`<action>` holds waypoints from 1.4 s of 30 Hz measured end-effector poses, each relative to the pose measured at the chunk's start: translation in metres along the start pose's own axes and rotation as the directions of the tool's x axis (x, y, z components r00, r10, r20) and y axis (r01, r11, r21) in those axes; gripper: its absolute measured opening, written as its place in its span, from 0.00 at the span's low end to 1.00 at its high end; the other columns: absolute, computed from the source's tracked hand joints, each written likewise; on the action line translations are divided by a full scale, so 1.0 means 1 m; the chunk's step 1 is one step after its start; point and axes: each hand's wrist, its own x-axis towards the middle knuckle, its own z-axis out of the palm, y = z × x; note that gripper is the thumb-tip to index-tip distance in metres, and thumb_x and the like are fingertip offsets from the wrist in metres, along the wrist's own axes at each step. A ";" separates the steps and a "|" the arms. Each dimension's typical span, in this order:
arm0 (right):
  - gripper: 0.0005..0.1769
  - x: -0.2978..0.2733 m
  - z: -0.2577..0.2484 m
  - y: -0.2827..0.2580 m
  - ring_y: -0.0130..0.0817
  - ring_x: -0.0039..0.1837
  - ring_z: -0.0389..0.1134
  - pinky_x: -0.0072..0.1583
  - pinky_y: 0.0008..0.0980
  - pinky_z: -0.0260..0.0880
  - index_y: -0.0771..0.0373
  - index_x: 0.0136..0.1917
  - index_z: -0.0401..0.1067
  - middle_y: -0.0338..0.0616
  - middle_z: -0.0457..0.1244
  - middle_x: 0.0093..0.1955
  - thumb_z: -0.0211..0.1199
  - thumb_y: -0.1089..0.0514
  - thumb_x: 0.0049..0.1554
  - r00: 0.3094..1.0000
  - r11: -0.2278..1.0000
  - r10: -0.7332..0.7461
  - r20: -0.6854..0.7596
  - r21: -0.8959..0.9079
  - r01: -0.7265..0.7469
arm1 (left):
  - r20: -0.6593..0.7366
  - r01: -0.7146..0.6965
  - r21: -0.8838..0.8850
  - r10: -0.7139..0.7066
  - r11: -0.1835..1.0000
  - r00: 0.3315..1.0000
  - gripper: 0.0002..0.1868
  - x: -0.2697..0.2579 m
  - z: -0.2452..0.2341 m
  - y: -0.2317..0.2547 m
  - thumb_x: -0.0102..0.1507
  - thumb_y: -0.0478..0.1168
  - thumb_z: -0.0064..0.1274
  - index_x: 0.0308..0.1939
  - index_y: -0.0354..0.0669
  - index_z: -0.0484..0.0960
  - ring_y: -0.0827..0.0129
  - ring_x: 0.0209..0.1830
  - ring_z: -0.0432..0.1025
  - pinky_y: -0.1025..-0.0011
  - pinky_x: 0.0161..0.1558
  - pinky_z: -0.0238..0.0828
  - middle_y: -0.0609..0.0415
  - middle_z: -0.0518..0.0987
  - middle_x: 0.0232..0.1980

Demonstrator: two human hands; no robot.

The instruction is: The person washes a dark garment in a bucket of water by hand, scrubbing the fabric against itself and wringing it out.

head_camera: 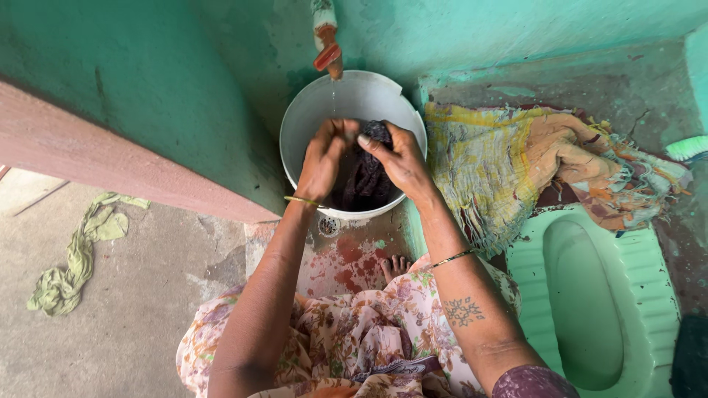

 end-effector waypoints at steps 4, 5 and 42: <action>0.11 -0.005 -0.012 -0.008 0.20 0.43 0.56 0.46 0.25 0.57 0.61 0.45 0.72 0.29 0.60 0.40 0.65 0.55 0.68 0.998 0.997 0.008 -0.058 0.083 -0.004 | 0.115 -0.065 0.107 0.053 0.992 0.992 0.26 -0.010 0.003 -0.016 0.69 0.56 0.43 0.56 0.36 0.77 0.62 0.54 0.73 0.62 0.59 0.67 0.47 0.79 0.52; 0.11 -0.007 -0.015 -0.011 0.19 0.43 0.58 0.46 0.25 0.59 0.60 0.44 0.72 0.28 0.61 0.40 0.64 0.54 0.67 0.994 0.993 -0.008 -0.112 0.115 0.021 | 0.185 -0.049 0.200 0.012 0.979 0.983 0.27 -0.012 0.004 -0.020 0.68 0.57 0.49 0.56 0.36 0.76 0.61 0.55 0.72 0.61 0.57 0.67 0.46 0.78 0.53; 0.29 0.013 0.002 0.080 0.27 0.56 0.69 0.61 0.33 0.67 0.67 0.56 0.77 0.38 0.72 0.53 0.60 0.39 0.60 0.816 0.924 0.373 -0.442 0.260 -0.281 | -0.129 -0.076 0.154 0.096 0.985 0.987 0.22 -0.011 0.028 0.007 0.67 0.53 0.59 0.34 0.38 0.73 0.71 0.30 0.65 0.67 0.34 0.69 0.51 0.73 0.28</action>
